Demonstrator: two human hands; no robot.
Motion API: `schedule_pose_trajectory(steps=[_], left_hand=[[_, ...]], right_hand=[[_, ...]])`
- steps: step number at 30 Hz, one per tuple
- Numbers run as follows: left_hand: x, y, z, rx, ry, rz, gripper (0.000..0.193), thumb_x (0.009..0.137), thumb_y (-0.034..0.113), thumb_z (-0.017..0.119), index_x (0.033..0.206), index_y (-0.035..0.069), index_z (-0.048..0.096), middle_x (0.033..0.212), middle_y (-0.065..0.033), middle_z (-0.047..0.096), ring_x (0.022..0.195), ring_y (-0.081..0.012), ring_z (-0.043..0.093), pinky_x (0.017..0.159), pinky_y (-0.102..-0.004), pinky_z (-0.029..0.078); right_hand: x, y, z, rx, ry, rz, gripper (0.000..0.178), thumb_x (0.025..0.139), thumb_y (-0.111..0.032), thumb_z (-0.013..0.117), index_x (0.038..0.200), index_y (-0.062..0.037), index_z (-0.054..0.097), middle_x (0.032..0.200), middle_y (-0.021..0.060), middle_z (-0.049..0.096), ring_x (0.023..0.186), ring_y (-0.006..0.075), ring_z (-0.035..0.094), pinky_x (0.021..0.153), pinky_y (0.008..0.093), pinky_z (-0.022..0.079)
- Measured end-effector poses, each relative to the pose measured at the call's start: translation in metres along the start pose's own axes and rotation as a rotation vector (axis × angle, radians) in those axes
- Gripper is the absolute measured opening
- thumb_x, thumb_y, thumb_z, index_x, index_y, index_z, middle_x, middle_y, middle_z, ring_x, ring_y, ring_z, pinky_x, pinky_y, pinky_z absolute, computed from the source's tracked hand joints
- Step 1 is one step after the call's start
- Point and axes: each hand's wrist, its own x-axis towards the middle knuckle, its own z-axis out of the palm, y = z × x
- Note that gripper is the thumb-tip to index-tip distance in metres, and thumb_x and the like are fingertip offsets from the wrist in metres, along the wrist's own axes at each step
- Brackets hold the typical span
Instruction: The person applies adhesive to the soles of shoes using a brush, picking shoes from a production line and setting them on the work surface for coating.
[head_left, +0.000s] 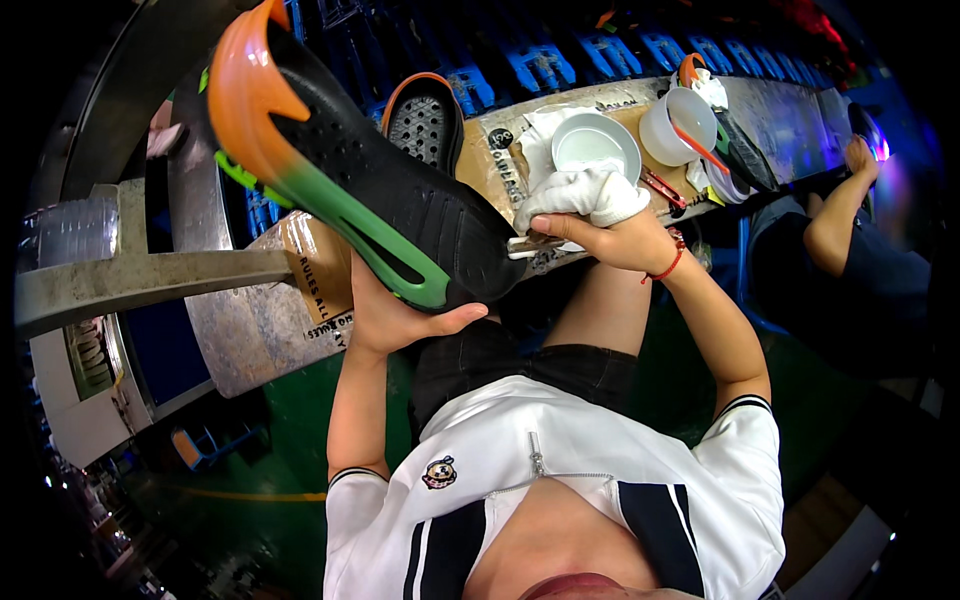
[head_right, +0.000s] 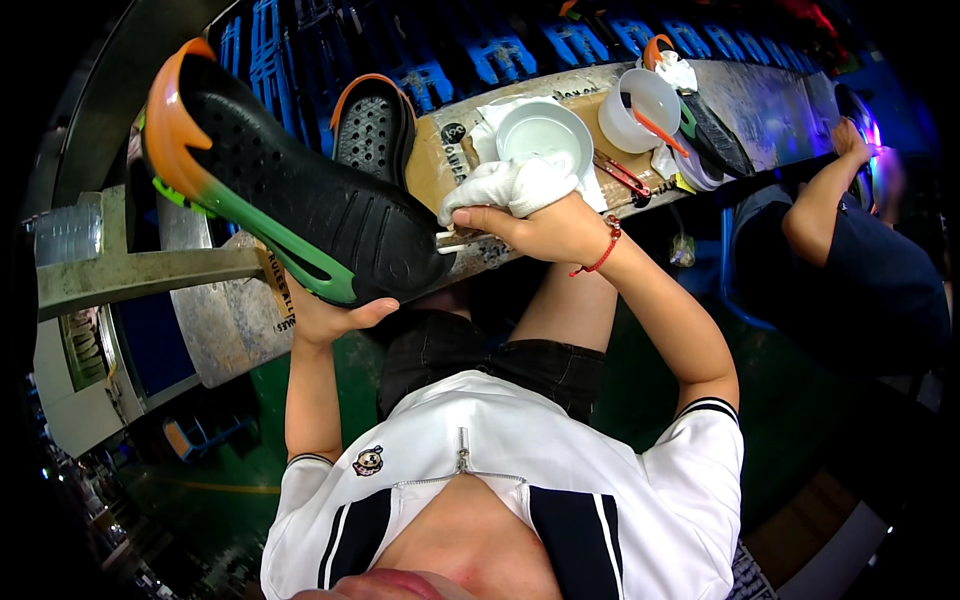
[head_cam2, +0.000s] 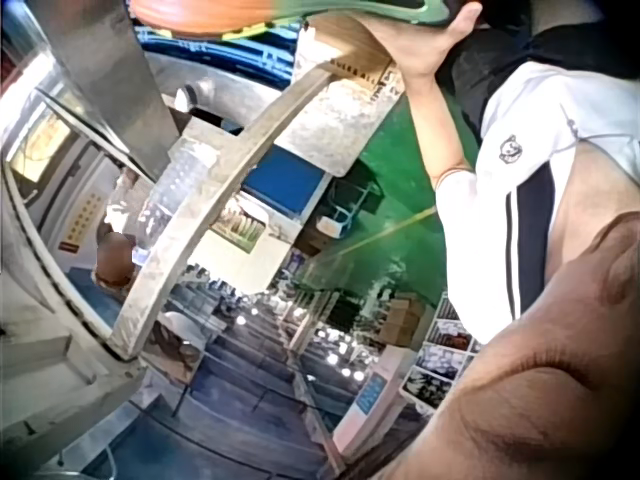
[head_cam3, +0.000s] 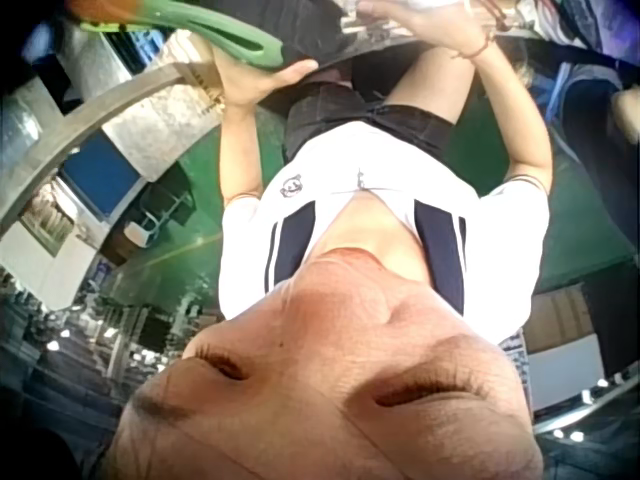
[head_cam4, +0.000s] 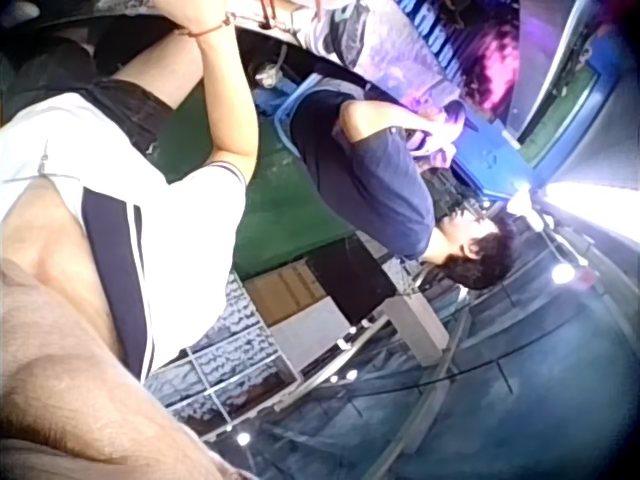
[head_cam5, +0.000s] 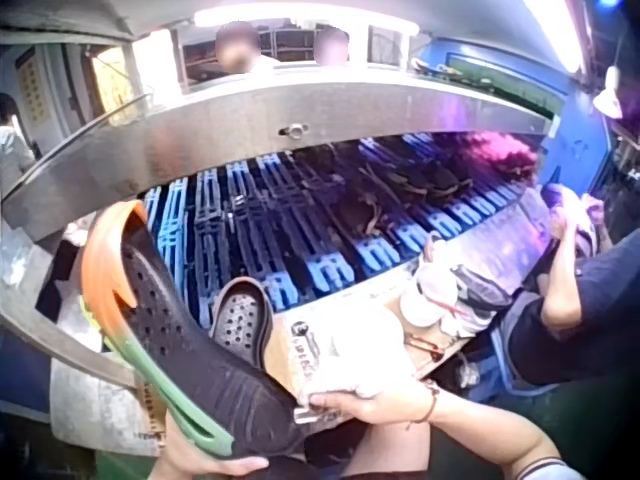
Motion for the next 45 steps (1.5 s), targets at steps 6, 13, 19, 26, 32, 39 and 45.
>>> schedule_pose_trajectory(steps=[6, 13, 19, 26, 32, 39, 45], left_hand=[[-0.013, -0.014, 0.007, 0.102, -0.077, 0.006, 0.105, 0.055, 0.035, 0.092, 0.13, -0.007, 0.031, 0.119, -0.0141, 0.053, 0.11, -0.0195, 0.055, 0.094, -0.0313, 0.045], [0.008, 0.003, 0.012, 0.14, -0.171, 0.025, 0.085, 0.076, 0.047, 0.072, 0.142, 0.01, 0.035, 0.143, -0.0088, 0.04, 0.13, -0.024, 0.041, 0.108, -0.0428, 0.033], [0.004, 0.009, 0.017, -1.083, 0.208, -0.386, 0.068, 0.087, 0.054, 0.047, 0.145, 0.022, 0.032, 0.147, -0.0137, 0.033, 0.133, -0.0346, 0.038, 0.1, -0.0635, 0.038], [0.004, 0.018, 0.027, -1.211, 0.127, -0.109, 0.047, 0.1, 0.047, 0.027, 0.128, 0.012, 0.041, 0.137, -0.0356, 0.029, 0.123, -0.0481, 0.043, 0.09, -0.0523, 0.052], [0.017, -0.021, 0.023, -0.932, 0.138, 0.283, 0.052, 0.094, 0.047, 0.039, 0.136, 0.016, 0.04, 0.144, -0.0244, 0.031, 0.127, -0.0431, 0.041, 0.101, -0.0539, 0.042], [-0.012, -0.002, 0.022, -0.436, 0.3, 0.068, 0.079, 0.077, 0.053, 0.065, 0.139, 0.013, 0.037, 0.143, -0.018, 0.037, 0.132, -0.0312, 0.038, 0.11, -0.0473, 0.031], [-0.048, -0.056, 0.008, -0.444, 0.359, 0.189, 0.106, 0.064, 0.034, 0.086, 0.144, 0.001, 0.024, 0.136, -0.0155, 0.045, 0.127, -0.0276, 0.044, 0.106, -0.0433, 0.036]], right_hand=[[-0.004, 0.012, 0.006, 0.036, 0.043, 0.083, 0.017, 0.088, -0.016, 0.064, 0.095, -0.0017, 0.07, 0.084, 0.0079, 0.069, 0.076, 0.0188, 0.063, 0.071, 0.0295, 0.049], [-0.001, 0.006, 0.013, 0.253, 0.044, 0.243, 0.019, 0.09, -0.015, 0.063, 0.099, 0.0002, 0.069, 0.088, 0.007, 0.07, 0.08, 0.0137, 0.064, 0.074, 0.0273, 0.05], [0.004, -0.018, 0.026, 0.441, -0.001, 0.164, 0.019, 0.091, -0.014, 0.061, 0.1, 0.001, 0.068, 0.09, 0.0071, 0.07, 0.083, 0.0135, 0.064, 0.077, 0.0275, 0.05], [0.006, -0.017, 0.034, 0.036, 0.14, 0.03, 0.011, 0.088, -0.009, 0.063, 0.092, 0.0002, 0.068, 0.079, 0.0083, 0.067, 0.073, 0.0168, 0.063, 0.068, 0.0282, 0.049], [0.008, -0.017, 0.036, 0.226, 0.06, 0.084, 0.015, 0.089, -0.013, 0.063, 0.095, -0.0003, 0.068, 0.085, 0.01, 0.068, 0.078, 0.0196, 0.065, 0.071, 0.0294, 0.05], [-0.001, -0.018, 0.04, 0.512, 0.072, 0.198, 0.018, 0.091, -0.011, 0.061, 0.102, 0.0018, 0.067, 0.091, 0.0053, 0.068, 0.082, 0.0109, 0.062, 0.075, 0.0246, 0.049], [-0.032, -0.017, 0.03, 0.548, 0.348, 0.194, 0.021, 0.091, -0.01, 0.062, 0.108, 0.0015, 0.065, 0.1, 0.0026, 0.066, 0.092, 0.0106, 0.06, 0.081, 0.0247, 0.047]])
